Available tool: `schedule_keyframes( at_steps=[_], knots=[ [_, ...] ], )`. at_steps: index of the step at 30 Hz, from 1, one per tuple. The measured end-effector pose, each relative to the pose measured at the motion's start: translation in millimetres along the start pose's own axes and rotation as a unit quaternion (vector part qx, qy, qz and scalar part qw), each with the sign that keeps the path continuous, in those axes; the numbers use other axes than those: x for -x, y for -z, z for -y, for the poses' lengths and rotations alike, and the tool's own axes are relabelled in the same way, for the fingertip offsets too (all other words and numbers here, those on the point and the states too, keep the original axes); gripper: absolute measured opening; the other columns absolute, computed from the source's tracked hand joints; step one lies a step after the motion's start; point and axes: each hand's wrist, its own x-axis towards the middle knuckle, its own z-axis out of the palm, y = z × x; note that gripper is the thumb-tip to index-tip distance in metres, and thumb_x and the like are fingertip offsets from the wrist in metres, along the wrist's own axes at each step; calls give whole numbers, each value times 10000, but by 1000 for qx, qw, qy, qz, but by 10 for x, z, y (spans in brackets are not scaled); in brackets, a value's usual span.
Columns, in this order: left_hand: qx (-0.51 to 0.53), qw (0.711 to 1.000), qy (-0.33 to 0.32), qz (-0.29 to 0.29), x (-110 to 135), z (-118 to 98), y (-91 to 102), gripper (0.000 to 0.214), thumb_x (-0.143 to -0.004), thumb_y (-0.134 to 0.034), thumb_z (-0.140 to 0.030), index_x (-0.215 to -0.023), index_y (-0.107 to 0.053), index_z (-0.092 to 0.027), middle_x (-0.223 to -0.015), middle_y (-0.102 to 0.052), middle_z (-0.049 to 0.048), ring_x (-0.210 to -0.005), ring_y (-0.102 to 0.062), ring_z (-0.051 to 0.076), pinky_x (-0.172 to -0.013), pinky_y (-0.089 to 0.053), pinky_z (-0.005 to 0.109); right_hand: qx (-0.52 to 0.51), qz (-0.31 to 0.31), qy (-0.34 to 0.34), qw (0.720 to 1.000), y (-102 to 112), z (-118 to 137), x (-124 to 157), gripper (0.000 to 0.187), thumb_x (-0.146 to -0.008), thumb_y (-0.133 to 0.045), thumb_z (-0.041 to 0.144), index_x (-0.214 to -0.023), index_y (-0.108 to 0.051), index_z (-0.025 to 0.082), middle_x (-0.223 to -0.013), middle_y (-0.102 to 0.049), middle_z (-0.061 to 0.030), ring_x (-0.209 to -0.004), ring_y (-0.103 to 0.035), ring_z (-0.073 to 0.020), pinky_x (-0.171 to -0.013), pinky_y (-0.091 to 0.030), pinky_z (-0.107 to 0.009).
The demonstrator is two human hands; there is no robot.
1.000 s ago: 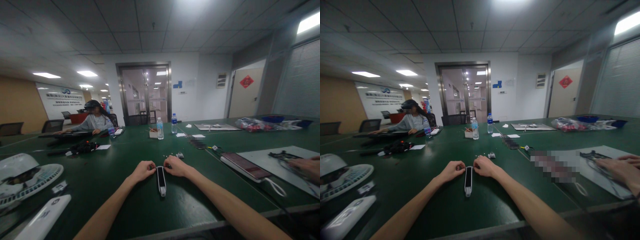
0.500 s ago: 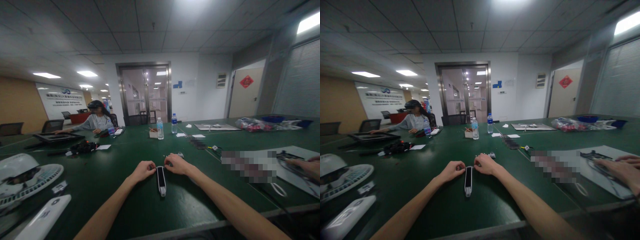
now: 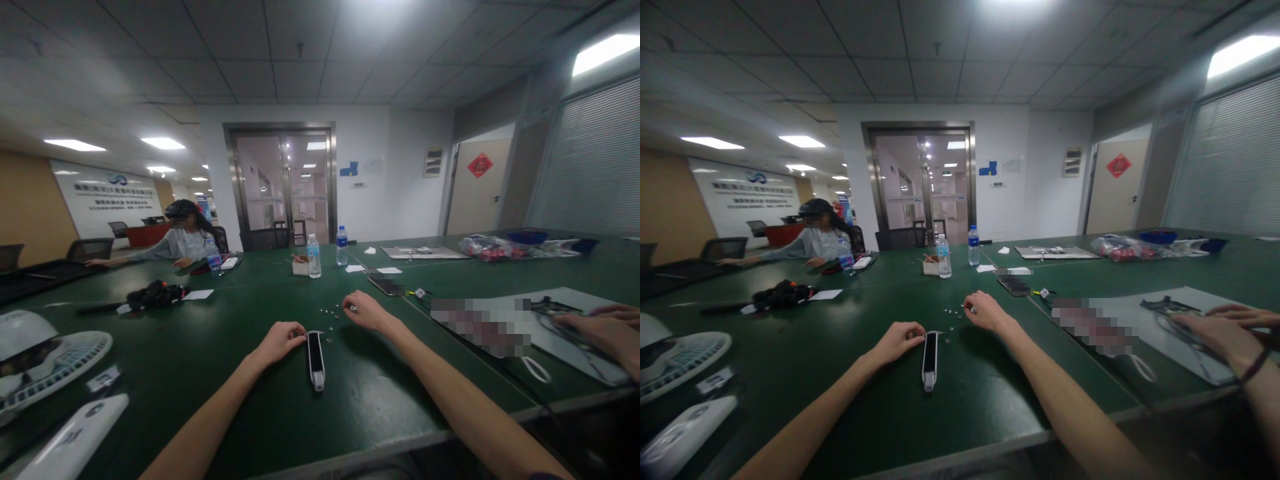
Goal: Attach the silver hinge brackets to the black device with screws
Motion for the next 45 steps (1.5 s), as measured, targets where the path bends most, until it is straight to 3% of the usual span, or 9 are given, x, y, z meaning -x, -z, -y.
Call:
schedule_keyframes(
  at_steps=[4,11,17,23,33,40,45],
  knots=[
    [4,1000,5,2,-9,-11,-6,286,-847,-536,-366,-1008,-659,-165,-911,-664,26,-740,-566,158,-657,-430,251,4,15,2,1000,-44,28,-10,174,-826,-499,209,-892,-655,167,-878,-652,-61,-858,-547,-186,-787,-380,-275],
    [3,1000,3,-6,5,-43,-1,242,-851,-548,-324,-990,-654,-157,-917,-647,26,-745,-548,148,-665,-420,241,46,41,-44,997,-190,-4,12,288,-859,-485,239,-1107,-615,170,-1075,-587,-121,-1008,-490,-237,-843,-368,-335],
    [9,1000,26,8,-7,-36,-22,243,-862,-532,-344,-997,-634,-170,-931,-624,21,-723,-529,143,-619,-416,230,35,40,-45,998,-368,-28,-17,328,-874,-480,274,-1182,-573,212,-1137,-542,-111,-1071,-431,-245,-906,-334,-391],
    [-9,1000,7,4,-38,-11,-43,243,-860,-517,-351,-981,-626,-171,-903,-610,20,-700,-512,138,-618,-409,230,35,57,-39,997,-477,-19,-97,396,-926,-366,383,-1263,-532,258,-1228,-495,-115,-1129,-371,-270,-924,-297,-443],
    [-27,1000,-4,-4,-37,-34,-56,229,-856,-513,-344,-964,-621,-174,-890,-612,25,-715,-519,152,-624,-408,243,55,62,12,996,-389,87,-101,241,-907,-479,325,-965,-684,210,-966,-611,-87,-968,-456,-223,-831,-325,-352],
    [-31,1000,1,-2,-22,-49,-47,239,-851,-516,-340,-987,-618,-171,-906,-613,26,-728,-528,156,-628,-415,247,54,69,-15,996,-368,183,-124,174,-842,-526,252,-893,-676,181,-943,-631,-92,-954,-492,-223,-816,-355,-333],
    [-29,1000,-6,-6,-25,-40,-54,233,-855,-513,-335,-984,-616,-170,-915,-613,30,-733,-534,157,-626,-416,246,54,119,-35,991,-354,210,-158,160,-770,-576,290,-795,-680,172,-890,-651,-109,-904,-535,-250,-792,-380,-357]
  ],
)
